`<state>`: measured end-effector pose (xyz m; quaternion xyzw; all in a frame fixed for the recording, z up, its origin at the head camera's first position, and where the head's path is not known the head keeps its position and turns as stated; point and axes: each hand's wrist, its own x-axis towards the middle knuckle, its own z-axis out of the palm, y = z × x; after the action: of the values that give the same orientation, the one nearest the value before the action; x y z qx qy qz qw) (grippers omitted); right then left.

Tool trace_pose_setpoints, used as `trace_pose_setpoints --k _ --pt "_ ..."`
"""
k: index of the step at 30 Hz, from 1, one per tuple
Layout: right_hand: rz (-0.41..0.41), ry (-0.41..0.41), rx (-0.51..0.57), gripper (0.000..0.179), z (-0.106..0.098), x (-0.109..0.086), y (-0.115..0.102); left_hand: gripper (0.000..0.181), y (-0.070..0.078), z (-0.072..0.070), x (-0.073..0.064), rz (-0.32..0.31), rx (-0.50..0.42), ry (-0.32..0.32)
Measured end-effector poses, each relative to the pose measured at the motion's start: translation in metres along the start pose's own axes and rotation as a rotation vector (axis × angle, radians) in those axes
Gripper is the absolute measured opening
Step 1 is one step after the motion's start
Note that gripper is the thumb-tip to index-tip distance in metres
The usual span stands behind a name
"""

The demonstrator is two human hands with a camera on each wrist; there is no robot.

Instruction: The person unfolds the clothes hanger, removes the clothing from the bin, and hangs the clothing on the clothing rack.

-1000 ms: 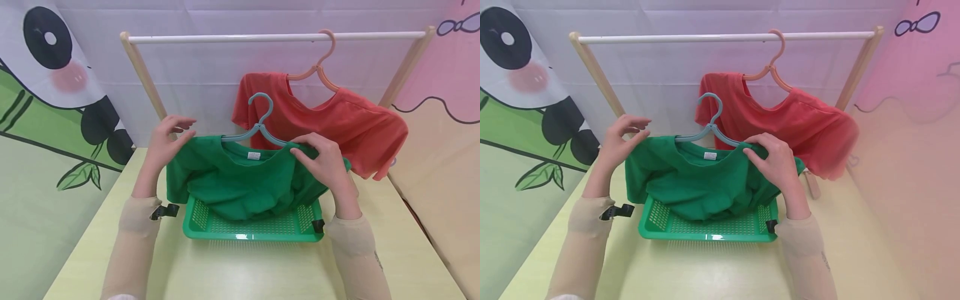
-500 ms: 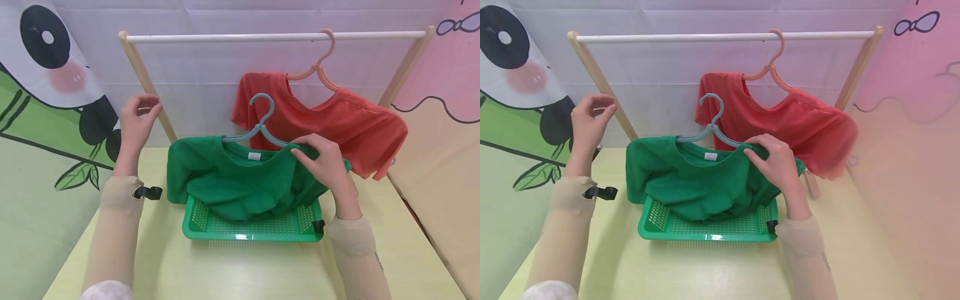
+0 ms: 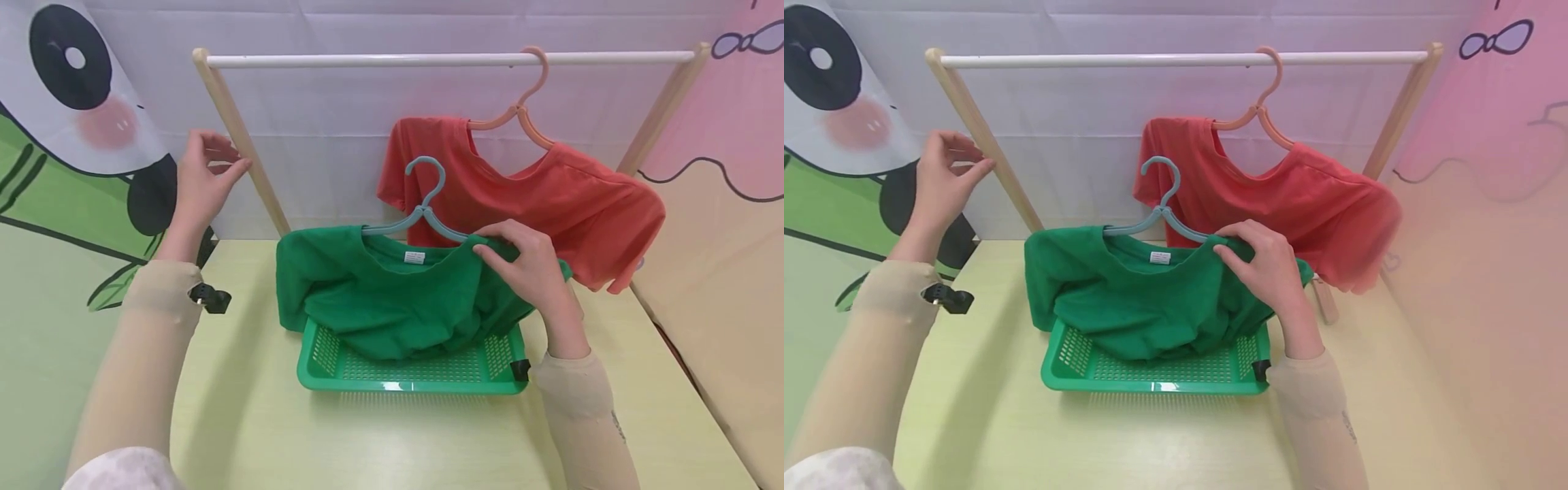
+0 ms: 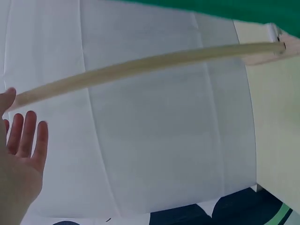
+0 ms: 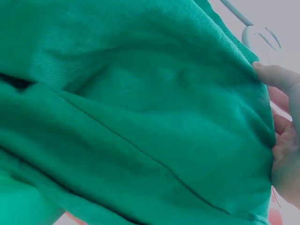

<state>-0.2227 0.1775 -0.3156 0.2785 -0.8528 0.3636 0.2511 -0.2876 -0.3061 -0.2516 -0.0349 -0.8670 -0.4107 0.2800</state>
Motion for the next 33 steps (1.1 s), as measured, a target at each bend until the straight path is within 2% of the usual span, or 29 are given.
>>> trace_pose_setpoints --k 3,6,8,14,16,25,33 --pt "-0.005 -0.001 0.001 0.023 0.0 0.001 -0.001 0.056 0.001 -0.006 0.006 -0.026 -0.034 -0.077" --pt "-0.003 0.002 0.0 0.024 0.0 0.0 0.0 0.06 0.003 -0.004 0.008 -0.025 -0.111 -0.129" --pt "0.0 -0.002 0.002 0.024 0.0 -0.001 0.001 0.056 0.004 -0.001 0.006 -0.008 -0.186 -0.131" --pt "-0.008 -0.005 0.008 0.023 0.001 0.001 0.002 0.049 -0.001 0.01 -0.003 0.028 -0.527 -0.087" --pt "-0.012 -0.003 0.009 0.023 0.001 0.002 0.002 0.05 -0.004 0.013 -0.006 0.028 -0.596 -0.081" --pt "-0.025 0.024 0.005 0.023 0.002 0.004 0.003 0.044 -0.008 0.023 -0.015 0.06 -0.596 -0.018" --pt "-0.046 0.04 0.009 0.025 0.002 0.008 0.004 0.041 -0.012 0.026 -0.021 0.002 -0.552 -0.049"
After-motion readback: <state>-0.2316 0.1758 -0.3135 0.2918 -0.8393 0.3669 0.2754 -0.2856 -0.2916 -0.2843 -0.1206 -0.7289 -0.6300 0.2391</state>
